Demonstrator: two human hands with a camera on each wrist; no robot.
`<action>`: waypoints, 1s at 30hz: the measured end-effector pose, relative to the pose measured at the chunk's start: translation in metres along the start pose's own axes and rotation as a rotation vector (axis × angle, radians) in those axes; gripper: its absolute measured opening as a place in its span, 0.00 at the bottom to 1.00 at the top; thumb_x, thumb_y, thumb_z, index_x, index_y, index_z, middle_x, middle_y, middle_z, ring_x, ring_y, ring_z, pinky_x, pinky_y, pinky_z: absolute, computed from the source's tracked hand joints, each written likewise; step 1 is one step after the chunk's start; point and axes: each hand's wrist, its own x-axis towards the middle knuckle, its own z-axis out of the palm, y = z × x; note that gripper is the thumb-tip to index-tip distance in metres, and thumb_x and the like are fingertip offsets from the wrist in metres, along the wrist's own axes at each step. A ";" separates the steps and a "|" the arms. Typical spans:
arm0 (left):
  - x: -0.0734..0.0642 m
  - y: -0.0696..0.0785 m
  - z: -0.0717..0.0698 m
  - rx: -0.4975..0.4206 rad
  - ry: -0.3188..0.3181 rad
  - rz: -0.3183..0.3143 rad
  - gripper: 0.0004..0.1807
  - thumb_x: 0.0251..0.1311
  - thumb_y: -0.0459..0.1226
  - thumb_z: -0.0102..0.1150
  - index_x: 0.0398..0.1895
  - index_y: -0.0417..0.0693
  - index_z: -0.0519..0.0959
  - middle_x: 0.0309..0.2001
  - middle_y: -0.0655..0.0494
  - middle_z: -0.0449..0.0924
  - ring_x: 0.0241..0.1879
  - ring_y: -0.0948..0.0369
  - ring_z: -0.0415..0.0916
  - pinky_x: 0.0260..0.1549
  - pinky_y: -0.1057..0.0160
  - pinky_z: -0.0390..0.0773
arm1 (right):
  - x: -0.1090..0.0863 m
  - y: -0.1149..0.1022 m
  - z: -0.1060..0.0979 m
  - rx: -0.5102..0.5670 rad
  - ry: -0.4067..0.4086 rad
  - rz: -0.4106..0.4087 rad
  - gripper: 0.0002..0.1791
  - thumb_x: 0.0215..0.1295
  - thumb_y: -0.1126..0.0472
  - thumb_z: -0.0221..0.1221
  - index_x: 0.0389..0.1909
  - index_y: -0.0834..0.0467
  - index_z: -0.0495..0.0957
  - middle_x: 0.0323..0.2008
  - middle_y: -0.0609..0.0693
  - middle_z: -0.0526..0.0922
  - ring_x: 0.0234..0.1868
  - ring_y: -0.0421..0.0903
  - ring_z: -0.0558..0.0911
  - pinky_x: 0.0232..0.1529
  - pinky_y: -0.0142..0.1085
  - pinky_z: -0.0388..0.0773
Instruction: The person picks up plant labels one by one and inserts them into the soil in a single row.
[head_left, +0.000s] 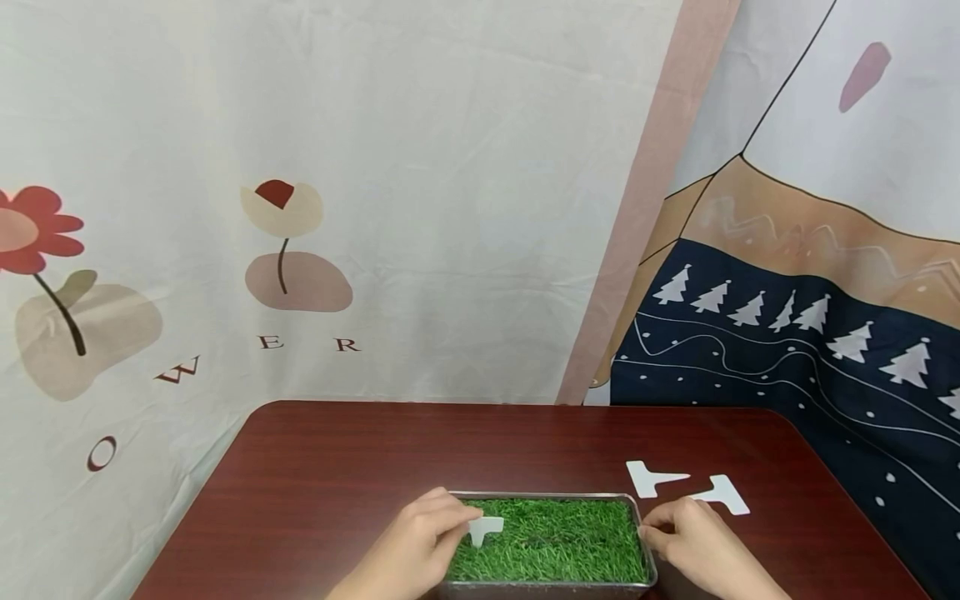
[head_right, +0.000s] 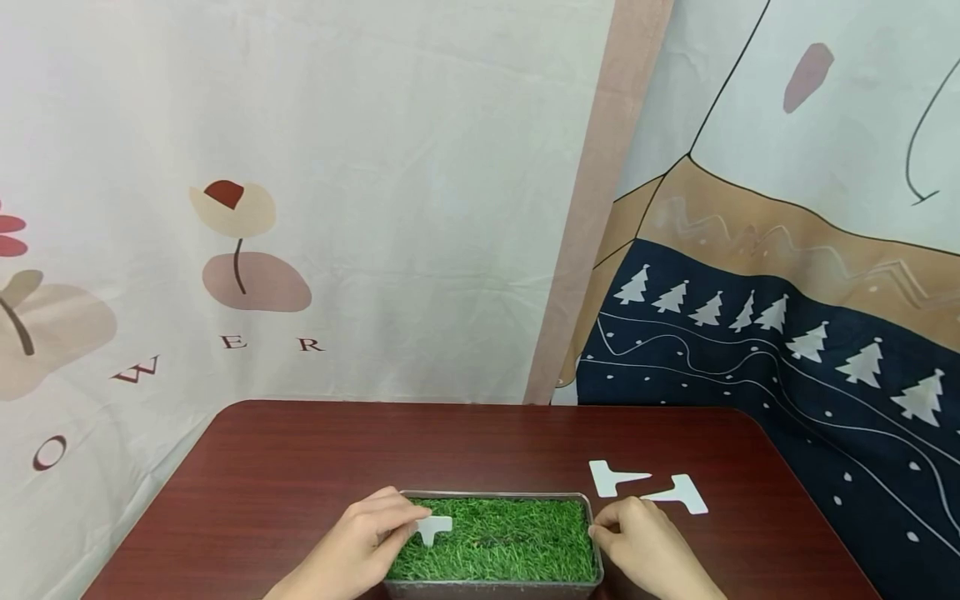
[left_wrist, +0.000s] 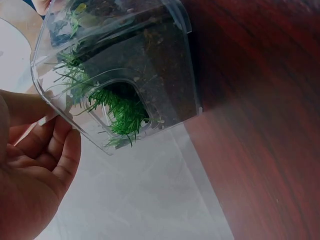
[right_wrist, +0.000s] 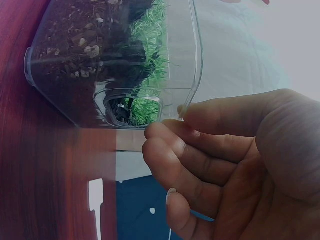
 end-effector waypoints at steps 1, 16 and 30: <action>0.000 0.000 0.000 0.000 0.002 -0.001 0.19 0.49 0.16 0.67 0.44 0.37 0.87 0.38 0.56 0.88 0.38 0.64 0.81 0.42 0.76 0.78 | 0.000 0.000 0.000 0.005 0.000 0.007 0.04 0.66 0.66 0.67 0.34 0.57 0.90 0.23 0.44 0.83 0.24 0.44 0.70 0.24 0.35 0.65; 0.002 0.005 -0.024 0.101 -0.014 -0.441 0.15 0.60 0.26 0.69 0.50 0.45 0.87 0.45 0.61 0.88 0.44 0.65 0.83 0.46 0.62 0.85 | -0.001 -0.001 0.000 0.012 -0.009 0.015 0.05 0.67 0.66 0.66 0.33 0.57 0.90 0.19 0.45 0.77 0.23 0.44 0.68 0.23 0.35 0.65; -0.001 0.001 -0.038 0.028 -0.287 -0.776 0.14 0.67 0.37 0.66 0.21 0.54 0.84 0.15 0.71 0.71 0.14 0.71 0.63 0.24 0.66 0.71 | -0.002 -0.001 0.000 0.016 -0.004 0.020 0.06 0.67 0.66 0.66 0.31 0.56 0.89 0.16 0.44 0.72 0.21 0.42 0.66 0.22 0.34 0.64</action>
